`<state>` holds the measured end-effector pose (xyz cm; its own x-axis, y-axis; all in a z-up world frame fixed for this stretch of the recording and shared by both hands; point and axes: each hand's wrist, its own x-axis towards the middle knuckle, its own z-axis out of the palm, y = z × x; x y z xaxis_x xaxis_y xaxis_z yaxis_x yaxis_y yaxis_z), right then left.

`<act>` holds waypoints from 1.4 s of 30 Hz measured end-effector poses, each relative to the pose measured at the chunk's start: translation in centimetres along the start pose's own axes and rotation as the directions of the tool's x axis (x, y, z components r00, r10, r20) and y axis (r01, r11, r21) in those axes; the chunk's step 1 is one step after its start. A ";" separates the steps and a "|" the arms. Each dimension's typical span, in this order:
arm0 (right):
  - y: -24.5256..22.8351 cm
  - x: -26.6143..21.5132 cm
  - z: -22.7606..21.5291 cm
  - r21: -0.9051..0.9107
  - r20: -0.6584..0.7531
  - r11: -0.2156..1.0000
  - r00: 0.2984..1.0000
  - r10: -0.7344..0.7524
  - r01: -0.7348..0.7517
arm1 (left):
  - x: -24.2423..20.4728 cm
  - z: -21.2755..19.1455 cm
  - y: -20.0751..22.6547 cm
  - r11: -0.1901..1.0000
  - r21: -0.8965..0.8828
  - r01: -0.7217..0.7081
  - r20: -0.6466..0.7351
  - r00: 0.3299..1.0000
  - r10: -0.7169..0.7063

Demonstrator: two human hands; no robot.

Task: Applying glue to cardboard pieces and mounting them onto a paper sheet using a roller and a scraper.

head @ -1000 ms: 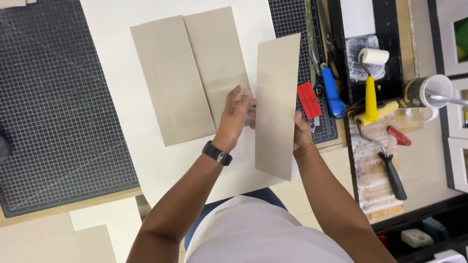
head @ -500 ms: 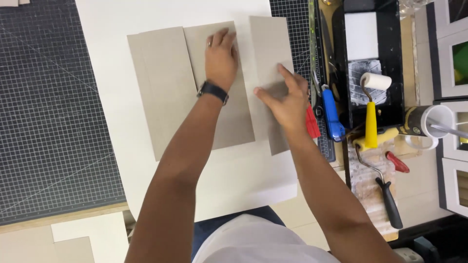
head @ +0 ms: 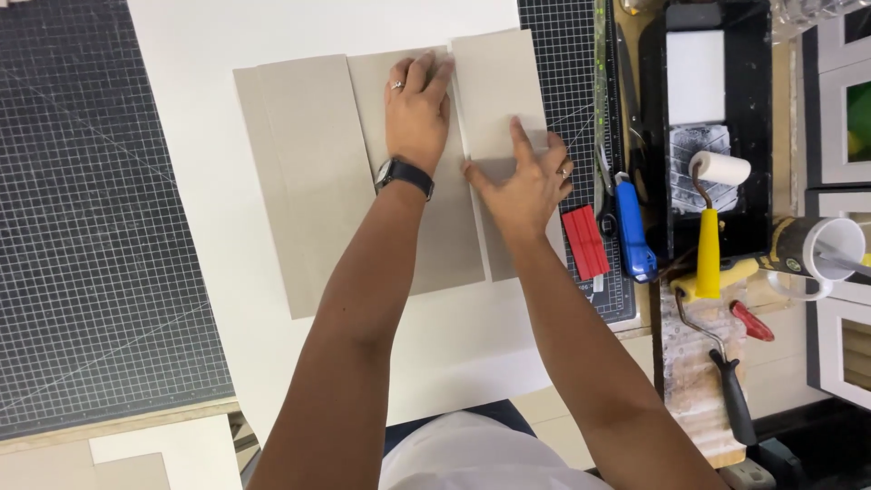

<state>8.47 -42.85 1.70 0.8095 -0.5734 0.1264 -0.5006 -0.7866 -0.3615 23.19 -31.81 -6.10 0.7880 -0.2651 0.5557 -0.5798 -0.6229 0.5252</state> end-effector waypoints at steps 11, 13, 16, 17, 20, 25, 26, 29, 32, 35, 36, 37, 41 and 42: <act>-0.1 -0.1 0.7 -0.008 -0.017 1.000 1.000 -0.010 0.010 | -0.2 0.6 -0.3 0.999 0.030 0.022 0.032 0.999 -0.022; -0.2 -0.3 0.7 -0.002 -0.019 1.000 1.000 -0.012 0.012 | -0.2 0.4 -0.3 0.999 0.031 0.024 0.033 0.999 -0.025; -0.2 -0.2 0.7 0.008 -0.010 1.000 1.000 0.002 -0.002 | 0.0 0.3 -0.1 0.999 0.023 0.030 0.045 0.999 -0.031; -0.2 -0.3 0.7 0.012 -0.015 1.000 1.000 -0.001 0.002 | 0.0 0.2 -0.1 0.999 0.021 0.033 0.046 0.998 -0.034; -0.3 -0.3 0.6 0.008 -0.012 1.000 1.000 -0.005 0.005 | -0.1 0.2 -0.1 0.999 0.027 0.032 0.041 0.999 -0.033; -0.4 -0.3 0.7 0.012 -0.005 1.000 1.000 0.005 -0.005 | 0.0 0.2 -0.1 0.999 0.016 0.033 0.039 0.999 -0.034; -0.4 -0.3 0.7 0.013 -0.006 1.000 1.000 0.006 -0.006 | 0.0 0.2 -0.1 0.999 0.019 0.027 0.028 0.999 -0.028; -0.2 -0.2 0.9 0.009 -0.017 1.000 1.000 0.000 0.000 | 0.1 0.3 -0.1 0.999 0.026 0.020 0.017 1.000 -0.021; -0.1 -0.2 1.0 0.000 -0.025 1.000 1.000 -0.009 0.009 | 0.0 0.4 -0.1 0.999 0.033 0.023 0.020 1.000 -0.024; -0.3 -0.2 0.9 -0.003 -0.018 1.000 1.000 -0.011 0.011 | 0.1 0.3 0.0 0.999 0.043 0.024 0.014 1.000 -0.025; -0.3 -0.2 0.8 -0.002 -0.013 1.000 1.000 -0.008 0.008 | 0.1 0.3 0.0 0.999 0.048 0.020 0.007 1.000 -0.021; -0.3 -0.1 0.7 -0.003 -0.011 1.000 1.000 -0.009 0.009 | 0.1 0.3 0.0 0.999 0.049 0.022 0.007 1.000 -0.022; -0.5 0.0 0.2 -0.032 0.035 0.999 0.999 -0.004 0.006 | 0.4 -0.2 0.0 0.995 0.096 -0.005 0.061 0.998 -0.001; -0.5 0.0 0.0 -0.038 0.055 0.999 0.998 -0.008 0.010 | 0.5 -0.5 0.0 0.993 0.115 -0.026 0.086 0.996 0.017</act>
<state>8.74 -42.44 1.90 0.8289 -0.5539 0.0784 -0.5039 -0.8002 -0.3251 23.48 -31.64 -5.49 0.7933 -0.3380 0.5064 -0.5729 -0.6960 0.4329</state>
